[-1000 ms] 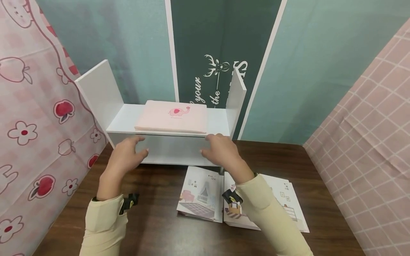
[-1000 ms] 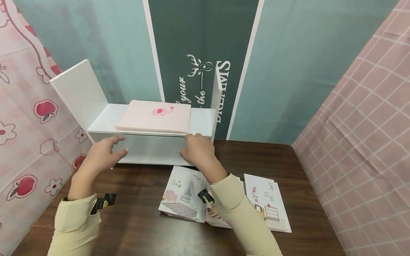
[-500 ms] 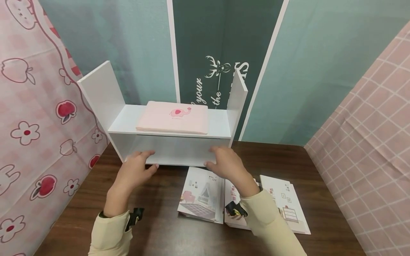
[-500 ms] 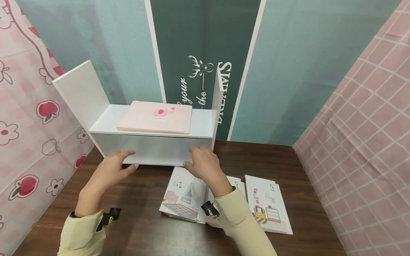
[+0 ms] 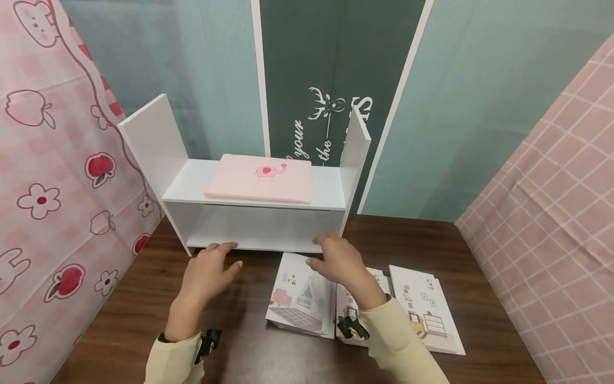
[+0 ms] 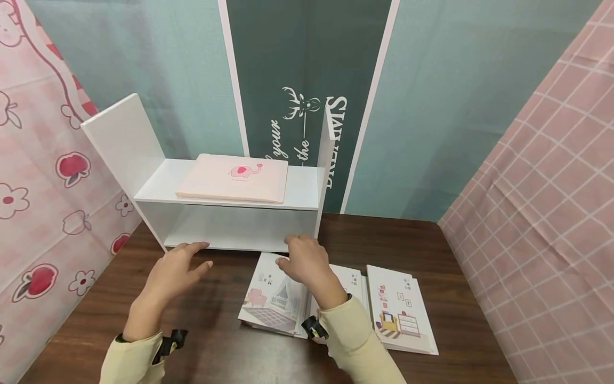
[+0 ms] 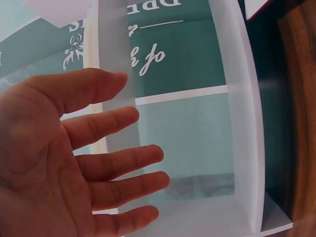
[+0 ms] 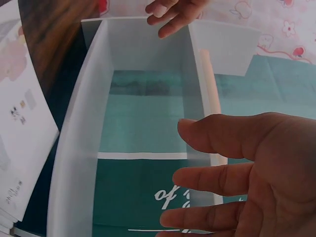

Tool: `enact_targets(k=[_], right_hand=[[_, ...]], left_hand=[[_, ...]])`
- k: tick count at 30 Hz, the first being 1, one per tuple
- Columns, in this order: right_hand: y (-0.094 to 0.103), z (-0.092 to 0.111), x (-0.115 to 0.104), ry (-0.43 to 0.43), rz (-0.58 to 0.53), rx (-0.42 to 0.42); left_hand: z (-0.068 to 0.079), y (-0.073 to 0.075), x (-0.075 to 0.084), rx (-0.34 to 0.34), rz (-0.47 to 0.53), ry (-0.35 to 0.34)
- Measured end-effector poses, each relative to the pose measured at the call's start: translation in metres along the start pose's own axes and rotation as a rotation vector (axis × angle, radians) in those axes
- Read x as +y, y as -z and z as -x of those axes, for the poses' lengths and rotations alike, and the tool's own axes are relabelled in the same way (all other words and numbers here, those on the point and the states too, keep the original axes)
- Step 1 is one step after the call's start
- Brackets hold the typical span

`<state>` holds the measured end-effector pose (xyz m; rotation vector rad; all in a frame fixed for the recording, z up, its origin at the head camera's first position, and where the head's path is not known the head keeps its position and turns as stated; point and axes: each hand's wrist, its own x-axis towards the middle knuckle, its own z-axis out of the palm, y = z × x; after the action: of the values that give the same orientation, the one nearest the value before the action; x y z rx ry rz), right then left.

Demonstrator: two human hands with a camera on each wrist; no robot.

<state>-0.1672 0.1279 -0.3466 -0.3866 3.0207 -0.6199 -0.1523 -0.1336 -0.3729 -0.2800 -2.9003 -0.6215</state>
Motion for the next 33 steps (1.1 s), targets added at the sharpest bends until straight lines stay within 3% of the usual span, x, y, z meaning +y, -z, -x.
enact_targets(k=[11,25,33], right_hand=[[-0.025,0.009,0.011,-0.016,-0.046,-0.03],[-0.047,0.023,0.03,-0.067,-0.162,-0.067],[-0.06,0.032,0.032,-0.034,-0.193,-0.048]], left_hand=[[0.009,-0.018,0.003,-0.006,0.054,0.027],[0.024,-0.054,0.005,-0.012,0.08,0.03],[0.034,-0.074,0.008,-0.038,0.131,0.058]])
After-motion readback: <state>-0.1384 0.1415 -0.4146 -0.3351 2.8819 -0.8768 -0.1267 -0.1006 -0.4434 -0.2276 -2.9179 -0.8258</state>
